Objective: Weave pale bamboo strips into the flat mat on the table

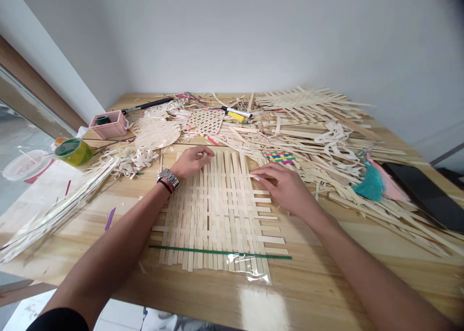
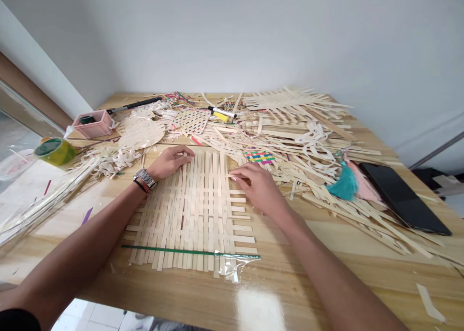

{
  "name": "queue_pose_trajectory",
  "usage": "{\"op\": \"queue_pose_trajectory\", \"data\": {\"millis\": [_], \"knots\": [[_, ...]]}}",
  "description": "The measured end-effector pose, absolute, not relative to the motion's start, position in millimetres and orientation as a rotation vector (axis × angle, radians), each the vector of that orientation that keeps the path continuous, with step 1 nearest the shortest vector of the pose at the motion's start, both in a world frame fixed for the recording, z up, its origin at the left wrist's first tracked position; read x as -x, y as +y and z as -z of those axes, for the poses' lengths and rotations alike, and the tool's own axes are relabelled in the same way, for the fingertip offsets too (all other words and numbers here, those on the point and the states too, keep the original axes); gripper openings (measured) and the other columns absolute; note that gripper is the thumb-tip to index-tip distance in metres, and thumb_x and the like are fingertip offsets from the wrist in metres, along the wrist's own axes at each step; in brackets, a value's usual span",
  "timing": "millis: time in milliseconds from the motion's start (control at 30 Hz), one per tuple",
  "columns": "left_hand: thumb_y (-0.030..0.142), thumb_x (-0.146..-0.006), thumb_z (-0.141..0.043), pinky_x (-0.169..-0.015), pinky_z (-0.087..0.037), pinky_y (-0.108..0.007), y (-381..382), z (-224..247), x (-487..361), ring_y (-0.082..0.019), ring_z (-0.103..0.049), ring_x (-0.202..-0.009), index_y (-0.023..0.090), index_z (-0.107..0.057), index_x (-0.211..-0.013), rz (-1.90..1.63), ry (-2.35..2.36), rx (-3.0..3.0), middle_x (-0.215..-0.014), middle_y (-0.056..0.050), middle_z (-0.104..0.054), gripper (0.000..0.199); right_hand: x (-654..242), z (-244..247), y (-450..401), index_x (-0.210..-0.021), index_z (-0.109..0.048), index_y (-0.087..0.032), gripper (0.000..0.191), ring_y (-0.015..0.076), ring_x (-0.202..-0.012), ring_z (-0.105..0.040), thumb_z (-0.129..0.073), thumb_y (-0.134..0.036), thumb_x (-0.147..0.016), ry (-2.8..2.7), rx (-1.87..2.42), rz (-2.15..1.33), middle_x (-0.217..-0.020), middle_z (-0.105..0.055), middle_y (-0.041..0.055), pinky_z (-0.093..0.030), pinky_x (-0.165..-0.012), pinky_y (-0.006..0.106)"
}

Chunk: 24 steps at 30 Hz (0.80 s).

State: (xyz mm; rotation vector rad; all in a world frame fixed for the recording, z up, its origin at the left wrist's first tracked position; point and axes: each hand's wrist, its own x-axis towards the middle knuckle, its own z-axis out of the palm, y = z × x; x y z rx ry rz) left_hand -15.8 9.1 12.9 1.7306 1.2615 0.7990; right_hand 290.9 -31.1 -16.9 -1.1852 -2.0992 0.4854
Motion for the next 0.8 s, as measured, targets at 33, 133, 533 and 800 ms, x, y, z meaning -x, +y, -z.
{"op": "queue_pose_trajectory", "data": {"millis": [33,133,533,800], "knots": [[0.031,-0.091,-0.063,-0.055,-0.043,-0.023,8.9,-13.3,15.9,-0.009,-0.052,-0.053,0.017,-0.072,-0.103,-0.793,1.263,-1.716,-0.080,0.000,-0.068,0.021,-291.0,16.8,-31.2,-0.101,-0.080,-0.027,0.021,0.0264,-0.095,-0.073,-0.061,-0.036,-0.101,-2.100,1.185,-0.485,-0.103,-0.079,0.0077,-0.058,-0.087,0.046],[0.031,-0.091,-0.064,-0.049,-0.041,-0.023,8.2,-13.9,16.5,-0.008,-0.050,-0.047,0.017,-0.072,-0.104,-0.775,1.263,-1.672,-0.079,0.000,-0.067,0.021,-291.2,16.5,-31.6,-0.103,-0.080,-0.027,0.021,0.0265,-0.095,-0.073,-0.062,-0.036,-0.101,-2.104,1.186,-0.487,-0.103,-0.079,0.0076,-0.058,-0.085,0.045],[0.031,-0.091,-0.064,-0.050,-0.049,-0.024,9.3,-11.3,17.9,-0.010,-0.060,-0.053,0.017,-0.072,-0.101,-0.783,1.185,-1.643,-0.091,-0.005,-0.072,0.019,-289.7,18.7,-32.2,-0.102,-0.080,-0.027,0.019,0.0260,-0.094,-0.073,-0.063,-0.036,-0.101,-2.085,1.208,-0.412,-0.103,-0.079,0.0067,-0.058,-0.086,0.045],[0.030,-0.091,-0.063,-0.052,-0.049,-0.026,9.1,-10.9,18.6,-0.012,-0.062,-0.051,0.017,-0.072,-0.103,-0.774,1.190,-1.622,-0.083,-0.003,-0.070,0.019,-291.1,20.8,-30.7,-0.095,-0.080,-0.027,0.020,0.0268,-0.091,-0.073,-0.066,-0.039,-0.100,-2.049,1.241,-0.339,-0.100,-0.080,0.0069,-0.058,-0.085,0.046]]}}
